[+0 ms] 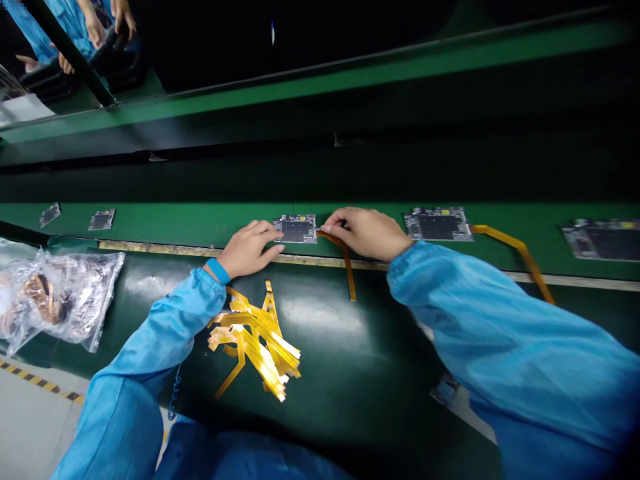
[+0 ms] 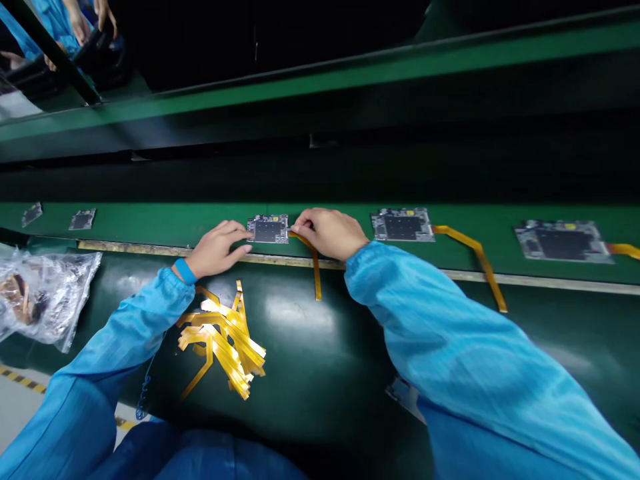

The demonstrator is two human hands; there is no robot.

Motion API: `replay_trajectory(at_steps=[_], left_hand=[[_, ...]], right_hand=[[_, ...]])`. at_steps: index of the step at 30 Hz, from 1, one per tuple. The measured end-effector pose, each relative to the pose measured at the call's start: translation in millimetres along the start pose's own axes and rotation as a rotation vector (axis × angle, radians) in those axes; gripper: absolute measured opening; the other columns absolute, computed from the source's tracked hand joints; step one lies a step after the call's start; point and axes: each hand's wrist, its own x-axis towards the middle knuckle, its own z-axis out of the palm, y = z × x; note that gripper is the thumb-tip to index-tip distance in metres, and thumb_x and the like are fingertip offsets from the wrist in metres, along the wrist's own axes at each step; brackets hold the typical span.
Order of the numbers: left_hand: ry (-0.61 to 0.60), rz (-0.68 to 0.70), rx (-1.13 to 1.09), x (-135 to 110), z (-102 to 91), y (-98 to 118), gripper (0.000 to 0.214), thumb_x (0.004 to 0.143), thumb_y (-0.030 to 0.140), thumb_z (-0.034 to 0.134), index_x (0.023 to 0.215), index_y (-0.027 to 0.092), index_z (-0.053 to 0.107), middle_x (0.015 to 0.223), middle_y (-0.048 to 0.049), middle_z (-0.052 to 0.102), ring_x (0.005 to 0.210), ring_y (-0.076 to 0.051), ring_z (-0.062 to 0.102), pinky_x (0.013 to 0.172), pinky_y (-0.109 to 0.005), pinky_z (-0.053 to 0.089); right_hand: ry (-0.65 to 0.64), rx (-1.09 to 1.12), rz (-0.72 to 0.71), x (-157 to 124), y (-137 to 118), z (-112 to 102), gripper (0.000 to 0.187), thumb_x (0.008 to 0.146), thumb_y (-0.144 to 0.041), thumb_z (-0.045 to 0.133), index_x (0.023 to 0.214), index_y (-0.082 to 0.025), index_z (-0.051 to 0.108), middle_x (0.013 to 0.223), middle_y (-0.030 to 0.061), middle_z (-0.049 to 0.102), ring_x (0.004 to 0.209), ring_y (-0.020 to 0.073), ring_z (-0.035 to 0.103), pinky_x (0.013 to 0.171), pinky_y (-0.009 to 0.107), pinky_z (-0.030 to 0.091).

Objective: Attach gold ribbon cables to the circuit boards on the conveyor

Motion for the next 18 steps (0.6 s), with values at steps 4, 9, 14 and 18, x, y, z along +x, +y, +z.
replay_trajectory(at_steps=[4,9,14,18], left_hand=[[0.139,-0.162,-0.159,-25.5,-9.7,-29.5,0.029,0.102,0.034,0.056,0.110,0.016,0.077,0.092,-0.0065,0.071,0.086,-0.019,0.066,0.086,-0.033,0.054],[0.312,-0.330,-0.452,-46.9,3.1,-48.1,0.028,0.097,0.038,0.061,0.091,0.015,0.075,0.077,-0.0027,0.068,0.066,-0.013,0.055,0.067,-0.027,0.045],[0.336,-0.416,-0.732,-50.6,16.3,-52.1,0.040,0.091,0.053,0.069,0.086,0.014,0.073,0.073,-0.0013,0.066,0.063,-0.011,0.051,0.061,-0.025,0.041],[0.381,-0.421,-0.817,-51.9,17.6,-54.0,0.045,0.088,0.058,0.071,0.087,0.013,0.074,0.076,-0.0025,0.067,0.066,-0.012,0.053,0.063,-0.026,0.043]], right_hand=[[0.074,0.116,-0.070,-14.9,-16.3,7.7,0.025,0.094,-0.045,0.059,0.093,-0.026,0.076,0.093,0.0074,0.079,0.080,0.0253,0.070,0.068,0.034,0.046],[-0.083,0.253,-0.265,-37.5,-65.0,21.5,0.024,0.089,-0.047,0.067,0.094,-0.025,0.076,0.092,0.0065,0.080,0.080,0.0242,0.072,0.071,0.034,0.051],[-0.171,0.240,-0.422,-53.3,-117.4,38.1,0.022,0.097,-0.038,0.060,0.096,-0.027,0.080,0.100,0.0062,0.081,0.088,0.0247,0.075,0.076,0.035,0.053],[-0.156,0.164,-0.495,-58.3,-149.8,58.4,0.021,0.097,-0.037,0.063,0.107,-0.028,0.080,0.106,0.0073,0.080,0.092,0.0264,0.075,0.075,0.036,0.053]])
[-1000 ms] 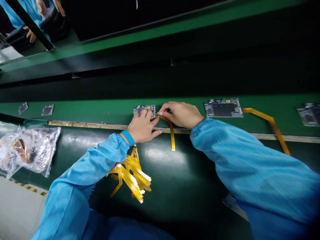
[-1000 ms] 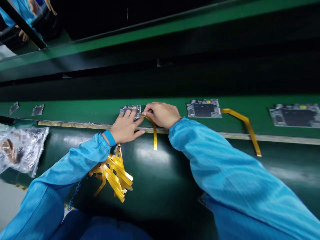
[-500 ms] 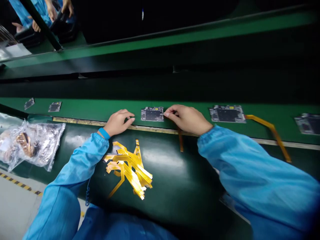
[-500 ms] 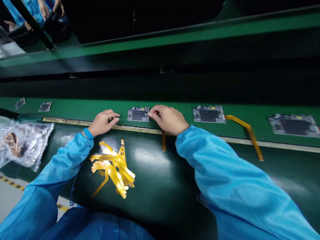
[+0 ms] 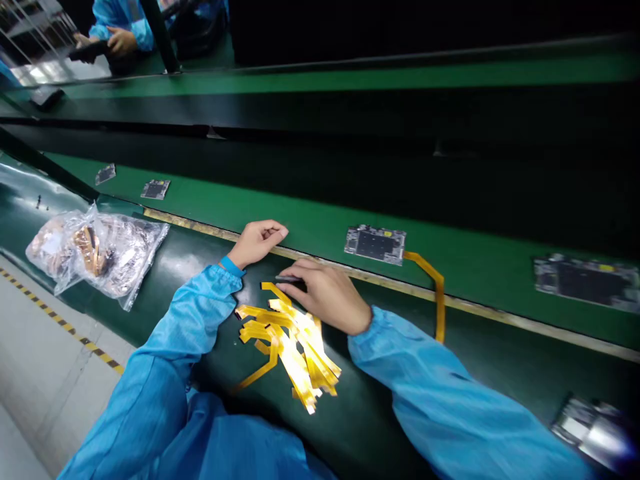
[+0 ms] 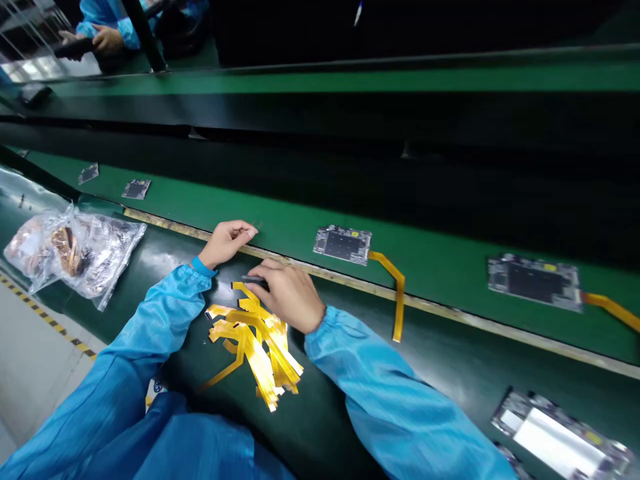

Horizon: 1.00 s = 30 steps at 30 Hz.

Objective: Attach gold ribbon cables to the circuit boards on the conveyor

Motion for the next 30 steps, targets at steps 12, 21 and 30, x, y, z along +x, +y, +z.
replay_trajectory(at_steps=[12,21,30], left_hand=[[-0.015,0.010,-0.079,-2.7,6.1,-2.3,0.037,0.089,0.051,0.070,0.087,0.014,0.072,0.070,0.0010,0.057,0.064,-0.011,0.046,0.061,-0.025,0.036],[-0.239,0.027,-0.224,-5.9,-0.8,12.7,0.055,0.082,0.069,0.073,0.075,0.015,0.063,0.073,-0.0016,0.060,0.069,-0.013,0.053,0.069,-0.028,0.043],[-0.407,-0.051,-0.209,-7.4,-5.9,14.5,0.034,0.075,0.047,0.073,0.074,0.017,0.057,0.068,0.0037,0.053,0.066,-0.011,0.047,0.067,-0.026,0.038]], right_hand=[[-0.016,0.475,0.155,12.0,-5.9,17.0,0.028,0.093,-0.052,0.064,0.084,-0.025,0.065,0.079,0.0032,0.073,0.072,0.0217,0.068,0.067,0.032,0.050],[0.314,0.735,0.303,22.2,18.9,29.1,0.052,0.082,-0.075,0.071,0.086,-0.023,0.069,0.080,0.0042,0.075,0.072,0.0210,0.067,0.071,0.035,0.056],[0.400,0.831,0.238,23.9,23.3,39.3,0.050,0.084,-0.071,0.073,0.086,-0.022,0.072,0.078,0.0041,0.075,0.073,0.0205,0.068,0.072,0.034,0.056]])
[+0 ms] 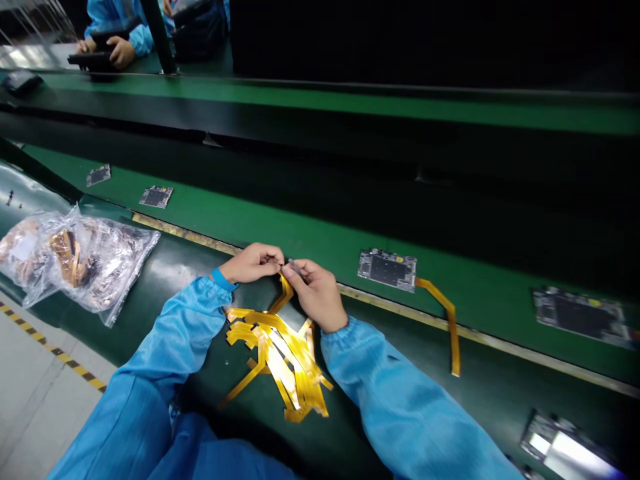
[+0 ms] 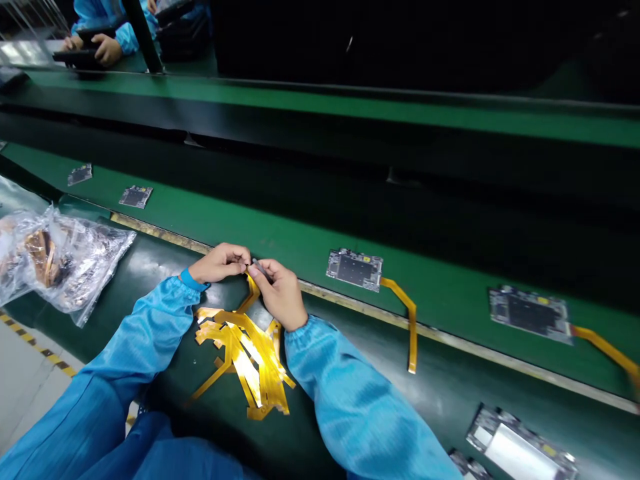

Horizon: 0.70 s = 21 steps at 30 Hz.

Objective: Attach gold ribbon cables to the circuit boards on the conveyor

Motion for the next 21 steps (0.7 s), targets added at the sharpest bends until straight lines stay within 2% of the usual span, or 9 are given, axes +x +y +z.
replay_trajectory(at_steps=[3,10,15,21], left_hand=[[0.008,0.008,0.008,-0.1,0.0,-2.5,0.029,0.075,0.042,0.071,0.074,0.017,0.057,0.067,0.0039,0.055,0.064,-0.010,0.047,0.066,-0.025,0.037],[0.041,0.052,-0.015,-0.5,0.8,0.9,0.037,0.081,0.048,0.075,0.072,0.016,0.058,0.061,0.0042,0.055,0.059,-0.009,0.046,0.064,-0.024,0.038],[0.052,0.076,-0.059,0.5,0.0,-1.1,0.039,0.081,0.049,0.078,0.073,0.015,0.062,0.063,0.0029,0.058,0.060,-0.009,0.050,0.065,-0.024,0.041],[0.057,0.079,-0.109,2.9,0.0,-6.5,0.033,0.078,0.043,0.080,0.075,0.014,0.065,0.066,0.0014,0.062,0.063,-0.009,0.054,0.067,-0.024,0.042]], right_hand=[[0.028,0.032,0.010,0.2,0.6,1.1,0.050,0.083,-0.072,0.074,0.087,-0.022,0.073,0.079,0.0043,0.075,0.073,0.0205,0.068,0.072,0.035,0.057],[0.138,0.038,0.043,2.1,-1.8,-3.3,0.053,0.077,-0.073,0.079,0.079,-0.021,0.069,0.073,0.0020,0.071,0.065,0.0163,0.060,0.066,0.031,0.052],[0.122,0.053,0.053,2.4,-5.3,-5.5,0.051,0.079,-0.072,0.078,0.079,-0.022,0.067,0.068,-0.0008,0.065,0.061,0.0144,0.054,0.062,0.030,0.048],[0.146,0.010,0.034,1.5,-3.7,-4.0,0.051,0.077,-0.072,0.079,0.079,-0.022,0.067,0.071,0.0012,0.068,0.064,0.0159,0.058,0.064,0.030,0.050]])
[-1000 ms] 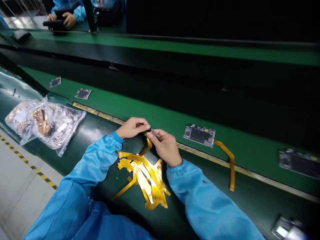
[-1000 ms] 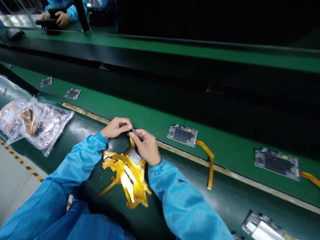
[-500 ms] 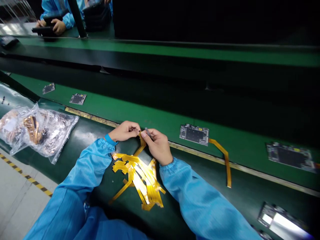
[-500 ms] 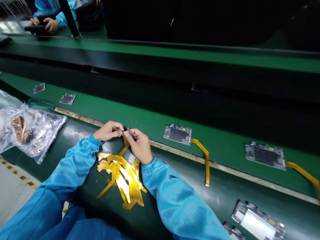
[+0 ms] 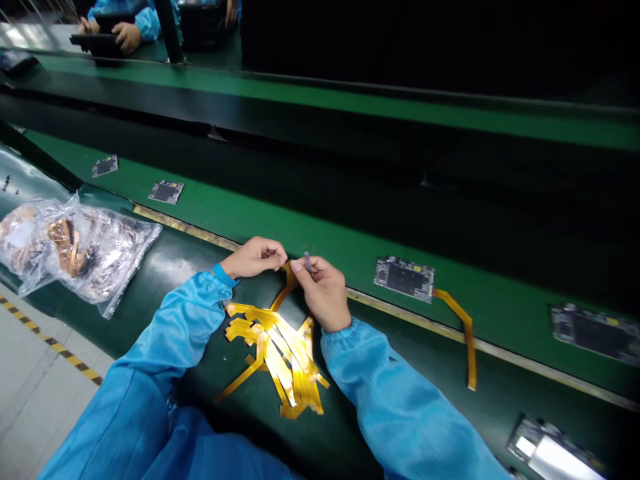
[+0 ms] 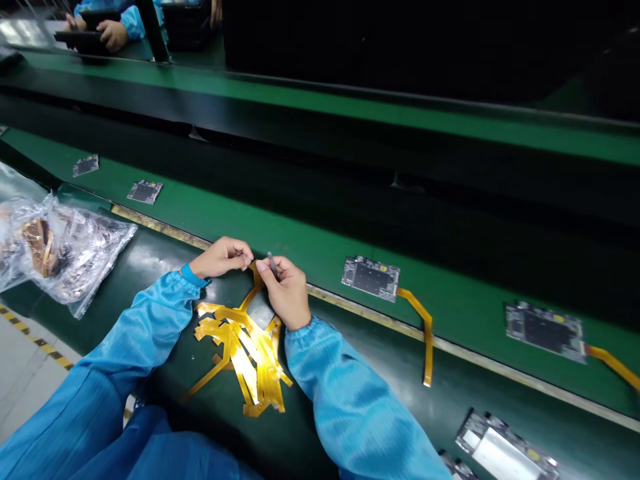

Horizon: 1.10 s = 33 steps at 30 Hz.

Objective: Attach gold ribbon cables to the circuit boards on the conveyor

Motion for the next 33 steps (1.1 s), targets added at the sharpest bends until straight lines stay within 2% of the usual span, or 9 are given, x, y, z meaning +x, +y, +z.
replay_trajectory(at_steps=[5,11,19,22,24,28,33], left_hand=[[0.000,-0.045,-0.016,1.4,3.3,-0.7,0.024,0.076,0.032,0.079,0.074,0.014,0.064,0.066,0.0021,0.061,0.063,-0.009,0.054,0.068,-0.024,0.042],[0.024,-0.120,-0.007,3.1,6.6,-0.6,0.019,0.076,0.022,0.078,0.071,0.013,0.063,0.064,0.0043,0.057,0.061,-0.008,0.048,0.065,-0.023,0.037],[0.027,-0.120,-0.081,4.2,7.1,1.4,0.024,0.082,0.023,0.081,0.071,0.014,0.061,0.066,0.0034,0.060,0.063,-0.008,0.055,0.071,-0.024,0.044],[0.018,-0.127,-0.089,3.2,7.6,6.3,0.031,0.081,0.031,0.084,0.069,0.014,0.061,0.065,0.0031,0.060,0.062,-0.008,0.055,0.069,-0.024,0.043],[0.029,-0.142,-0.088,1.5,8.2,11.9,0.038,0.081,0.041,0.085,0.069,0.014,0.061,0.064,0.0033,0.060,0.061,-0.008,0.052,0.065,-0.023,0.041],[0.085,-0.187,-0.082,-1.7,9.7,24.9,0.045,0.085,0.054,0.079,0.074,0.014,0.064,0.063,0.0035,0.058,0.057,-0.007,0.046,0.058,-0.021,0.036],[0.121,-0.222,-0.071,-0.9,11.0,30.6,0.049,0.086,0.059,0.077,0.073,0.013,0.064,0.062,0.0039,0.057,0.056,-0.006,0.045,0.055,-0.021,0.034]], right_hand=[[-0.024,-0.009,0.000,-1.6,5.2,-2.0,0.049,0.078,-0.071,0.079,0.081,-0.022,0.071,0.075,0.0034,0.072,0.068,0.0182,0.063,0.068,0.033,0.054],[-0.009,-0.044,-0.012,-2.2,10.6,-3.9,0.051,0.076,-0.072,0.080,0.082,-0.022,0.072,0.076,0.0045,0.074,0.069,0.0189,0.065,0.065,0.031,0.054],[-0.011,-0.056,-0.015,-2.7,12.4,-7.3,0.051,0.075,-0.072,0.081,0.081,-0.023,0.072,0.076,0.0036,0.074,0.068,0.0172,0.066,0.064,0.030,0.055],[-0.013,-0.036,0.028,-3.4,12.2,-7.2,0.050,0.072,-0.070,0.085,0.080,-0.022,0.072,0.076,0.0032,0.073,0.068,0.0172,0.065,0.065,0.031,0.055],[0.035,-0.021,0.051,-3.7,9.8,-7.1,0.050,0.069,-0.069,0.087,0.079,-0.023,0.071,0.074,0.0023,0.071,0.065,0.0172,0.063,0.063,0.032,0.054],[0.222,0.050,0.049,-0.5,-3.4,-11.7,0.050,0.063,-0.066,0.091,0.075,-0.023,0.067,0.068,0.0010,0.066,0.059,0.0156,0.055,0.056,0.031,0.047],[0.496,0.123,-0.143,9.9,-35.1,-25.6,0.048,0.063,-0.059,0.092,0.070,-0.023,0.061,0.052,-0.0064,0.049,0.044,0.0093,0.036,0.044,0.028,0.028]])
